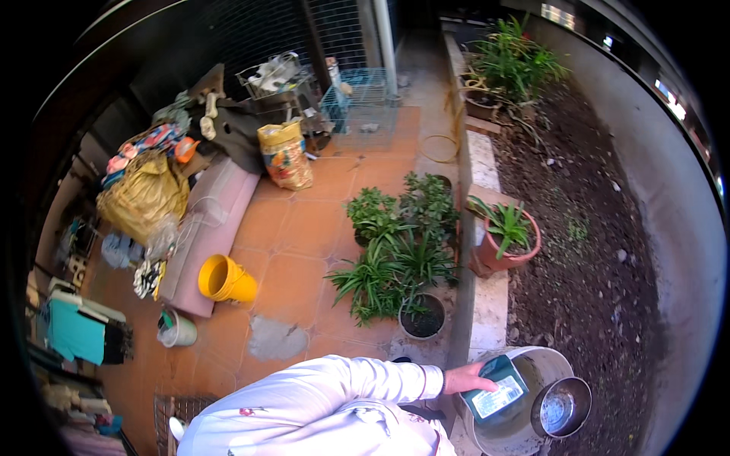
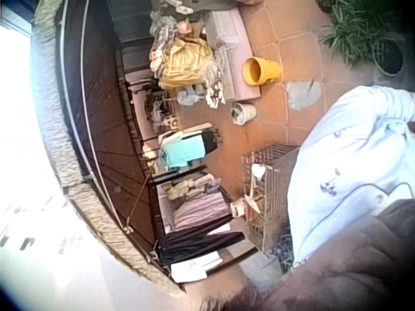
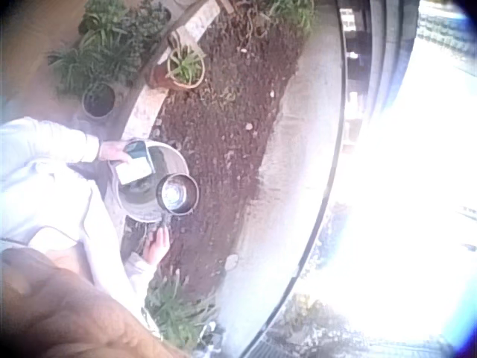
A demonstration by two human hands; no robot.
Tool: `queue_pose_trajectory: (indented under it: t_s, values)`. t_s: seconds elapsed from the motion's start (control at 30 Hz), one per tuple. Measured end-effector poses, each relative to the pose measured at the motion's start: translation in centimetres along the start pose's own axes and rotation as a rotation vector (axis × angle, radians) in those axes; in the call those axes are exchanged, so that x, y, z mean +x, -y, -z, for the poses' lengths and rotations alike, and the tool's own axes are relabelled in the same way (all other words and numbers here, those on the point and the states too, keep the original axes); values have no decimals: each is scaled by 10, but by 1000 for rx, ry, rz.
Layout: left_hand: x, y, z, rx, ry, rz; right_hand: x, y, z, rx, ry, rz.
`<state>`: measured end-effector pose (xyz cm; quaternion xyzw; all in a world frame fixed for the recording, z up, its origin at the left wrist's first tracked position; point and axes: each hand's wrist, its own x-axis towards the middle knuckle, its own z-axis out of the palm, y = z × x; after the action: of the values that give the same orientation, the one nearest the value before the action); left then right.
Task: The person scoops water from a white bucket using a metal ladle and pours it onto the soil of a garden bed and several potted plants. They move around the patio area to water different plants, including those in terracotta pots and a larger planter.
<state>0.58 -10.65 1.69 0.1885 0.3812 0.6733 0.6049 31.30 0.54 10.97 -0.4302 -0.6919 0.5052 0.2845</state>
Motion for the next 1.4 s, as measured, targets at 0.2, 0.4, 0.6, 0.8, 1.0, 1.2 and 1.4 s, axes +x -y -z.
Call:
queue_pose_trajectory:
  t_s: [0.2, 0.4, 0.6, 0.8, 1.0, 1.2, 1.4]
  values:
    - [0, -2, 5, 130, 37, -9, -12, 8, 16, 439, -327, -457]
    - [2, -4, 7, 161, 108, 24, -21, -65, 61, 366, -556, -400]
    - [-1, -5, 7, 193, 78, 26, -25, -178, 107, 173, -501, -561]
    - [-1, -7, 8, 173, 85, 57, 6, -210, 84, 185, -438, -628]
    - [-2, -8, 6, 180, 76, 38, -10, -250, 90, 70, -490, -729]
    - [-2, -6, 5, 177, 64, 119, -52, -253, 92, 58, -506, -827]
    - [0, -13, 1, 164, 70, 188, -54, -194, 80, 287, -602, -767]
